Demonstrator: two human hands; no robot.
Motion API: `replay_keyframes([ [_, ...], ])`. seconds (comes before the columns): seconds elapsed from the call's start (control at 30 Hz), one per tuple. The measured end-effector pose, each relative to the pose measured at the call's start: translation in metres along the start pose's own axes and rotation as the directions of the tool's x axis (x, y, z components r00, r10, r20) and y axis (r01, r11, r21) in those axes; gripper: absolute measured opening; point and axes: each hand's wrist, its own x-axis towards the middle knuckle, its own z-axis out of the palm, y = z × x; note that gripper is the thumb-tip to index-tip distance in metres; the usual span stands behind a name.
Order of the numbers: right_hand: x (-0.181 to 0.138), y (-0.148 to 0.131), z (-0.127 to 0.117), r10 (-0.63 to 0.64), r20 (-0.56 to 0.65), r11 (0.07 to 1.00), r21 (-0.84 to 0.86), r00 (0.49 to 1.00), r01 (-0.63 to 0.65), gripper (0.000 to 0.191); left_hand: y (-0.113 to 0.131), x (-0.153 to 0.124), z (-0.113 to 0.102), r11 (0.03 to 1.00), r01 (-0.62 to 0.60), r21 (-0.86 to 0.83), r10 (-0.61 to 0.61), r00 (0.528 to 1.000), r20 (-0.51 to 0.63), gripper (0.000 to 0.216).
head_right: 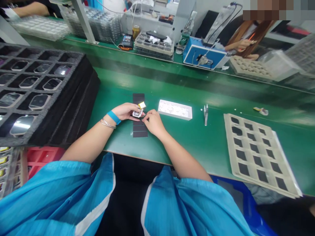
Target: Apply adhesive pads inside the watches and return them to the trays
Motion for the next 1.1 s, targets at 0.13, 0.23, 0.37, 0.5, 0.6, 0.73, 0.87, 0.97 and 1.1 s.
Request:
replay_keyframes([
  [0.13,-0.004,0.001,-0.003,-0.079,0.030,0.997,-0.006,0.996,0.079,0.010,0.001,0.000,0.000,1.000,0.006,0.005,-0.006,1.000,0.004,0.009],
  [0.23,-0.010,-0.007,-0.017,-0.210,0.028,0.977,0.026,0.977,0.210,0.008,0.001,0.000,0.001,1.000,0.008,0.016,-0.008,1.000,-0.005,0.010],
  [0.37,-0.018,-0.023,-0.036,-0.318,-0.235,0.934,0.091,0.919,0.346,0.011,0.000,-0.002,0.008,0.999,-0.040,0.016,0.041,0.998,-0.039,0.010],
  [0.5,-0.018,-0.028,-0.038,-0.119,-0.309,0.930,0.299,0.943,0.216,0.015,-0.001,-0.005,0.017,0.993,-0.112,0.023,0.113,0.990,-0.078,0.011],
  [0.6,-0.015,-0.024,-0.033,0.009,-0.239,0.897,0.431,0.971,0.097,0.020,-0.003,-0.007,0.025,0.989,-0.133,0.063,0.138,0.987,-0.083,0.012],
  [0.73,-0.012,-0.020,-0.028,0.061,-0.191,0.857,0.513,0.980,0.047,0.024,-0.006,-0.008,0.032,0.988,-0.123,0.093,0.131,0.987,-0.094,0.014],
  [0.87,-0.010,-0.022,-0.025,0.099,-0.198,0.829,0.559,0.975,0.029,0.028,-0.008,-0.007,0.035,0.990,-0.121,0.071,0.128,0.986,-0.108,0.012],
  [0.97,-0.010,-0.022,-0.023,0.118,-0.182,0.826,0.564,0.976,0.005,0.031,-0.009,-0.007,0.034,0.990,-0.132,0.049,0.136,0.986,-0.094,0.013],
  [1.1,-0.010,-0.022,-0.022,0.099,-0.184,0.841,0.541,0.978,0.017,0.028,-0.011,-0.006,0.033,0.990,-0.134,0.045,0.138,0.987,-0.088,0.013],
])
